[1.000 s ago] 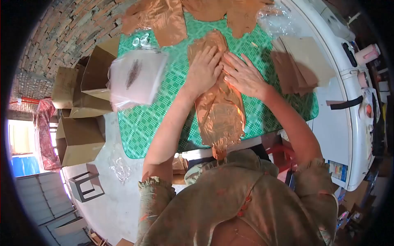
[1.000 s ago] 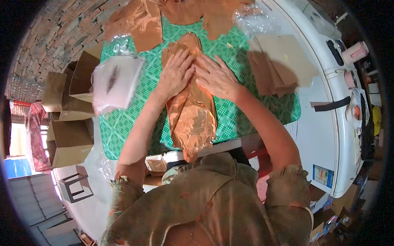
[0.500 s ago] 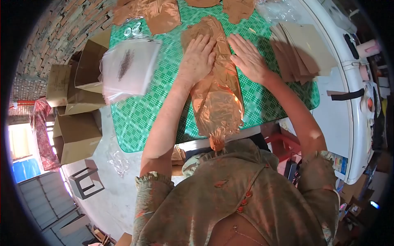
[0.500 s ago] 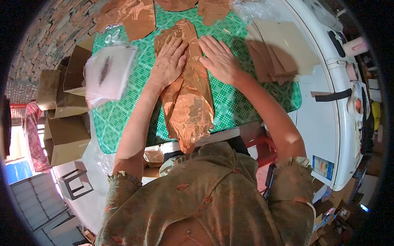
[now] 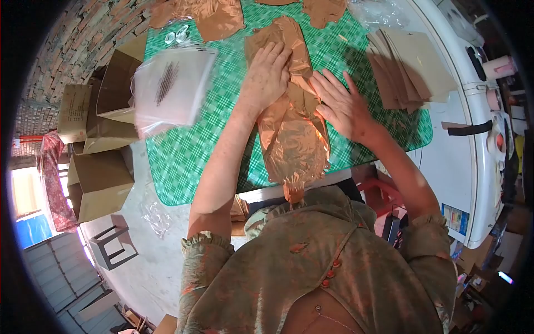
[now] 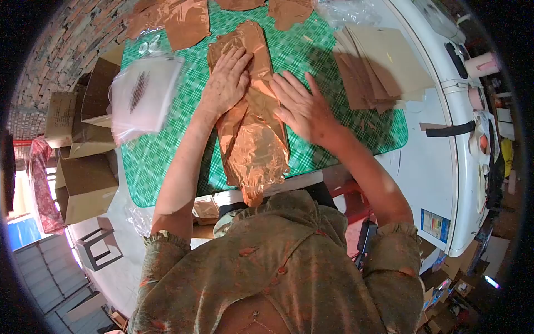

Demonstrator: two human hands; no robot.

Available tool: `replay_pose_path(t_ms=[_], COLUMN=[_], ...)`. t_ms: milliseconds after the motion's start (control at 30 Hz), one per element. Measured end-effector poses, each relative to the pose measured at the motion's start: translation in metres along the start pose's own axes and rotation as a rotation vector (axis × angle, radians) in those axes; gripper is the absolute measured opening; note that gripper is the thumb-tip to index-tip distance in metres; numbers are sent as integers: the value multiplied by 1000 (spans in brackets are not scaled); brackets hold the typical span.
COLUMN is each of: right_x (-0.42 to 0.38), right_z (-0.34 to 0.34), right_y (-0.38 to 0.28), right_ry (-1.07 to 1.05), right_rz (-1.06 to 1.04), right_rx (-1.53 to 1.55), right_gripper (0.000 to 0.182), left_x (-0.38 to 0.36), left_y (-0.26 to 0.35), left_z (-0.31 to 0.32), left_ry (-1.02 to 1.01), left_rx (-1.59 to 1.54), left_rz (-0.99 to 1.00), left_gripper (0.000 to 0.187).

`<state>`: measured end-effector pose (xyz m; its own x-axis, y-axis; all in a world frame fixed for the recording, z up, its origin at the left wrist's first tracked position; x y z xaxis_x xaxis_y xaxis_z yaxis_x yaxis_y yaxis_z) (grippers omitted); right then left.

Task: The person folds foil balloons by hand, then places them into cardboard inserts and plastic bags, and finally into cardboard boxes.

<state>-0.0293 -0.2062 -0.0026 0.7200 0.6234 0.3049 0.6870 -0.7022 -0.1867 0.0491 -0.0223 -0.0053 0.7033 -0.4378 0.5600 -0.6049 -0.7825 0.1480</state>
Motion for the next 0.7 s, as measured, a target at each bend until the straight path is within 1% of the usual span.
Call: replay_pose_path(t_ms=[67,167,367,400,467,600,700], right_x=[-4,-7,-18,-20,-25,-40,-54], right_z=[-3,-8,-9,-9,-11,-18,-20], right_y=[-5,-14,-29,-32,-38,-60,-75], right_ry=[-23,-77,-118,-116,-128,-184,-207], right_rz=[12,17,11,9,11,25,38], right_rx=[19,9,49,44,66,192,229], right_gripper=[63,64,64,64,67,75,81], left_x=[0,0,1,1,1,0,0], left_y=[0,-2,0,1,3,1,0], left_z=[-2,1,-3,-4,-6,-2,-1], left_ry=[-3,-71,-114,-78,-7,-19,-25], left_rx=[-18,-57,-66,-47,-11,1,7], left_rz=[-9,-47,-51,-38,-13,-19,-26], left_gripper=[45,50,51,49,45,47,47])
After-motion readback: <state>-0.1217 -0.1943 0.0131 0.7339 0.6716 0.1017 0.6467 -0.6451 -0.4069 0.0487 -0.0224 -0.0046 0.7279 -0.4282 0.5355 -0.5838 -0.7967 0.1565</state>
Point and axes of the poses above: each hand's wrist, its own x-axis towards the middle knuckle, its own z-axis out of the palm, y = z × x, the point moved 6 cm from there along x, towards the middle knuckle, and after that the axes turned 6 degrees about x, right-handed, at the moved point
